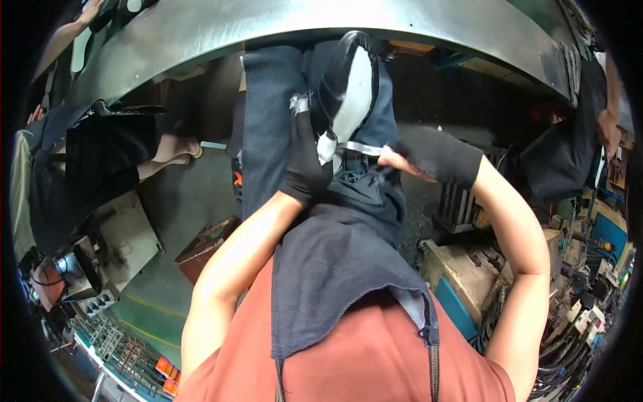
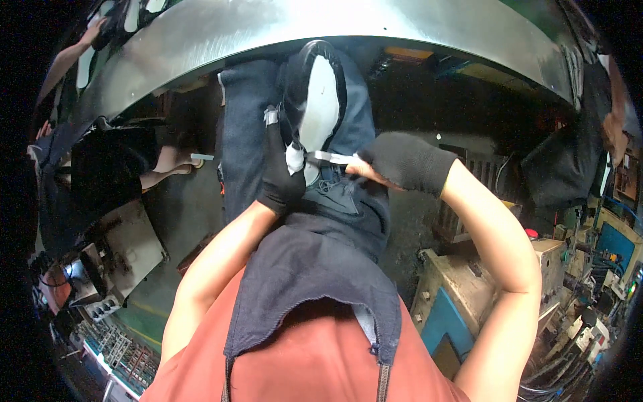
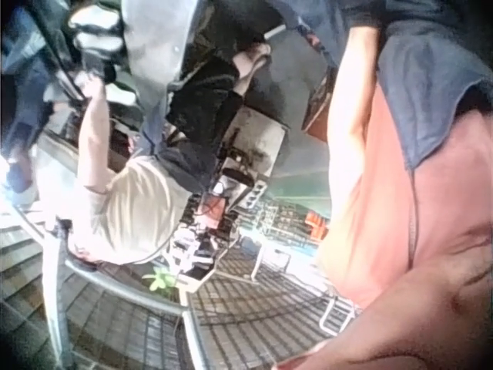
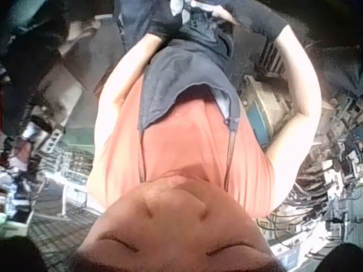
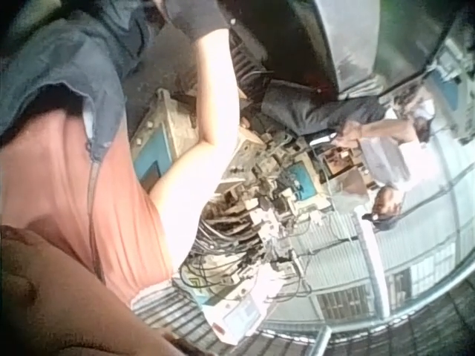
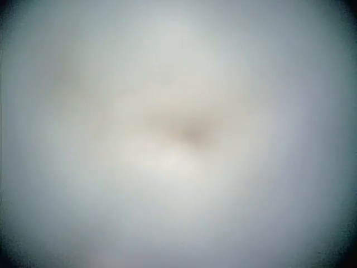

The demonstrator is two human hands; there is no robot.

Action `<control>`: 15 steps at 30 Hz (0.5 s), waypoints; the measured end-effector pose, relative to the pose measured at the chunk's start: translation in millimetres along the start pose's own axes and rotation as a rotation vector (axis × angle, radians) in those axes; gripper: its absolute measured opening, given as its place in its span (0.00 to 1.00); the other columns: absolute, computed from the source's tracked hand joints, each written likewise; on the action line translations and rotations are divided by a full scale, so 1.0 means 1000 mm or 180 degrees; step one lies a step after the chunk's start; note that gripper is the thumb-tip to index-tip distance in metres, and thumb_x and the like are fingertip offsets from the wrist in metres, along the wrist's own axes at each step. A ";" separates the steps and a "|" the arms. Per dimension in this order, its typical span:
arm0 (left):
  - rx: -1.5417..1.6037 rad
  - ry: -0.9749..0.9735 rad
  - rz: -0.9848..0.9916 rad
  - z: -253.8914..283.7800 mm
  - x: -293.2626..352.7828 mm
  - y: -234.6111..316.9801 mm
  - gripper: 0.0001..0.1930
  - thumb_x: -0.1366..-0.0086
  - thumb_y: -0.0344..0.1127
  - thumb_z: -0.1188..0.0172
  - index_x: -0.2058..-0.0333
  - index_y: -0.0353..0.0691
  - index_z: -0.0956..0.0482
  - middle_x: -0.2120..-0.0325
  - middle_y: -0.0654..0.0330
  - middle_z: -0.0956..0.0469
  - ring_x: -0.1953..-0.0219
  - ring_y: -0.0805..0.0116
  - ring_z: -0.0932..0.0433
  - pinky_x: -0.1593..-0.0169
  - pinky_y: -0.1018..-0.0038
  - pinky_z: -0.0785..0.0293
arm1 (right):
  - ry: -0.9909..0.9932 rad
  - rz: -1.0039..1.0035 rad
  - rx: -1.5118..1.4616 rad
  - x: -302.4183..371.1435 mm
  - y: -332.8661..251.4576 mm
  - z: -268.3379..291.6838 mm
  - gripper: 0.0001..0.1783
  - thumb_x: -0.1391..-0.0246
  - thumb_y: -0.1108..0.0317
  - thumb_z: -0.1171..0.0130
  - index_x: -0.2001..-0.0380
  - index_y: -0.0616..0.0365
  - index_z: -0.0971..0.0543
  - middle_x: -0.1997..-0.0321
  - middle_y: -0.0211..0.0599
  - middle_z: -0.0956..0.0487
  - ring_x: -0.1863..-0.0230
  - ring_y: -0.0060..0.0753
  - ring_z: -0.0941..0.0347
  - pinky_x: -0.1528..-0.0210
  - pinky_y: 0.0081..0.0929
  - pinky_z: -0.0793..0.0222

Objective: Manually attaching and trimming shoe soles using a pincer tool on an assembly line.

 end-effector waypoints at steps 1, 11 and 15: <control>0.0114 -0.0141 0.0087 -0.003 -0.004 -0.004 0.37 0.31 0.39 0.50 0.34 0.20 0.55 0.37 0.25 0.47 0.34 0.30 0.45 0.31 0.55 0.47 | -0.0005 0.0014 -0.0002 0.001 -0.010 0.012 0.29 0.34 0.45 0.54 0.69 0.61 0.19 0.73 0.53 0.21 0.71 0.52 0.21 0.65 0.43 0.26; 0.3935 -0.1720 0.2081 -0.009 -0.028 -0.024 0.30 0.26 0.40 0.51 0.33 0.30 0.48 0.36 0.49 0.38 0.35 0.62 0.37 0.32 0.68 0.42 | 0.1242 0.2696 0.0132 0.022 -0.140 -0.004 0.22 0.47 0.46 0.40 0.70 0.56 0.21 0.73 0.42 0.24 0.67 0.46 0.23 0.63 0.40 0.27; -0.0447 -0.0992 -0.0176 0.029 -0.042 -0.028 0.26 0.24 0.49 0.58 0.40 0.32 0.33 0.47 0.56 0.25 0.45 0.66 0.27 0.40 0.73 0.33 | 0.1160 0.0056 -0.0454 -0.003 -0.020 -0.011 0.23 0.37 0.48 0.47 0.65 0.59 0.21 0.70 0.48 0.21 0.69 0.51 0.24 0.65 0.40 0.29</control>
Point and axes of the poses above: each hand's wrist, its own x-axis away from the middle knuckle, its own z-axis out of the back of the hand, y = z × x, the point moved 8 cm from there along -x, towards the middle knuckle
